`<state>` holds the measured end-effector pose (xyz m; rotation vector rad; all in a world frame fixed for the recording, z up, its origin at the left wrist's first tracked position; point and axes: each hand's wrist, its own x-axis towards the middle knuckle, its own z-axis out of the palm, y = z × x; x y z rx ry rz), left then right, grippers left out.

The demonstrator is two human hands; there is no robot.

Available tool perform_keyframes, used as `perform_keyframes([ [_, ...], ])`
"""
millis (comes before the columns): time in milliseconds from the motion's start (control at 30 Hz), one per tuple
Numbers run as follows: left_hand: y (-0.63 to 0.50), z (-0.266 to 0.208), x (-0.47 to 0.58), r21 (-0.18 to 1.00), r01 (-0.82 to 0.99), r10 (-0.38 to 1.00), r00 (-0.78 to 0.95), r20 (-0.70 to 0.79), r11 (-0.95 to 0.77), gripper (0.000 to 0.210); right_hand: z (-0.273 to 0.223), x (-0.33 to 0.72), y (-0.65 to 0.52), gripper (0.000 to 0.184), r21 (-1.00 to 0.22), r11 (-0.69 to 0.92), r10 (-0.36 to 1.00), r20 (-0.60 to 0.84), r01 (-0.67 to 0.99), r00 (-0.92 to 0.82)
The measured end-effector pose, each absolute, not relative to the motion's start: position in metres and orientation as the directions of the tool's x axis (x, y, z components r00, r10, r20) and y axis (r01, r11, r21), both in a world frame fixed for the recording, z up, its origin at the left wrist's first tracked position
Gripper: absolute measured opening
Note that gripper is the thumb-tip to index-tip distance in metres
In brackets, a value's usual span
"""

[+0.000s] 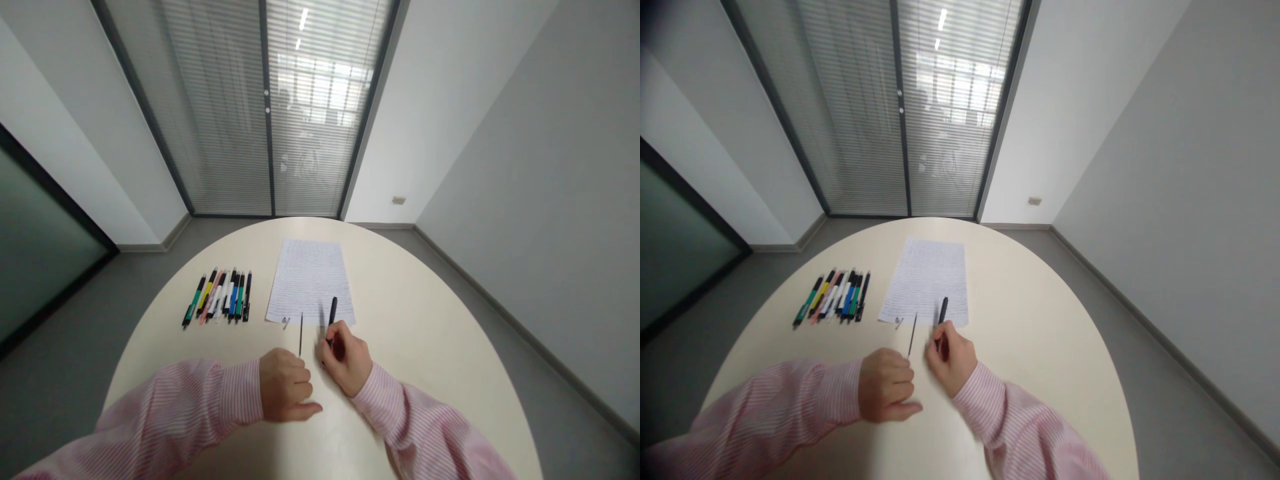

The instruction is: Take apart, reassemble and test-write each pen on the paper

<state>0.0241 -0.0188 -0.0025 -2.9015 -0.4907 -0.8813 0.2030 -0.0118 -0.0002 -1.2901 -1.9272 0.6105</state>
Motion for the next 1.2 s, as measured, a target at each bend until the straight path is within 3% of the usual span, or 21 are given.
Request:
perform_keyframes([
  [67,-0.015,0.001,0.025,-0.005,0.47,0.362,0.685,0.633,-0.882,0.03,-0.001,0.204,-0.012,0.014,-0.774,0.368,0.93,0.303,0.516,-0.21],
  [167,-0.009,0.003,0.024,0.065,0.676,0.56,0.547,0.622,-0.734,0.022,-0.004,0.205,-0.013,0.018,-0.822,0.37,0.929,0.32,0.433,-0.187],
  [333,-0.003,-0.005,0.022,0.175,0.762,0.695,0.439,0.569,-0.624,0.022,-0.007,0.204,-0.013,0.027,-0.819,0.409,0.912,0.369,0.403,-0.176],
  [500,-0.006,-0.005,0.022,0.259,0.772,0.759,0.399,0.515,-0.581,0.016,-0.003,0.204,-0.013,0.036,-0.808,0.431,0.902,0.378,0.403,-0.206],
  [633,-0.008,-0.001,0.022,0.25,0.793,0.778,0.389,0.493,-0.555,0.013,-0.002,0.206,-0.014,0.034,-0.801,0.431,0.902,0.368,0.415,-0.225],
  [1033,-0.014,-0.009,0.03,-0.053,0.85,0.749,0.489,0.447,-0.524,0.017,-0.001,0.207,-0.013,0.032,-0.811,0.446,0.894,0.378,0.379,-0.242],
  [1133,-0.014,-0.009,0.03,-0.025,0.871,0.766,0.445,0.465,-0.491,0.018,0.002,0.209,-0.017,0.03,-0.808,0.487,0.871,0.42,0.331,-0.256],
  [1200,-0.011,-0.005,0.029,0.079,0.858,0.769,0.41,0.49,-0.507,0.018,0.002,0.21,-0.019,0.029,-0.808,0.505,0.858,0.431,0.303,-0.279],
])
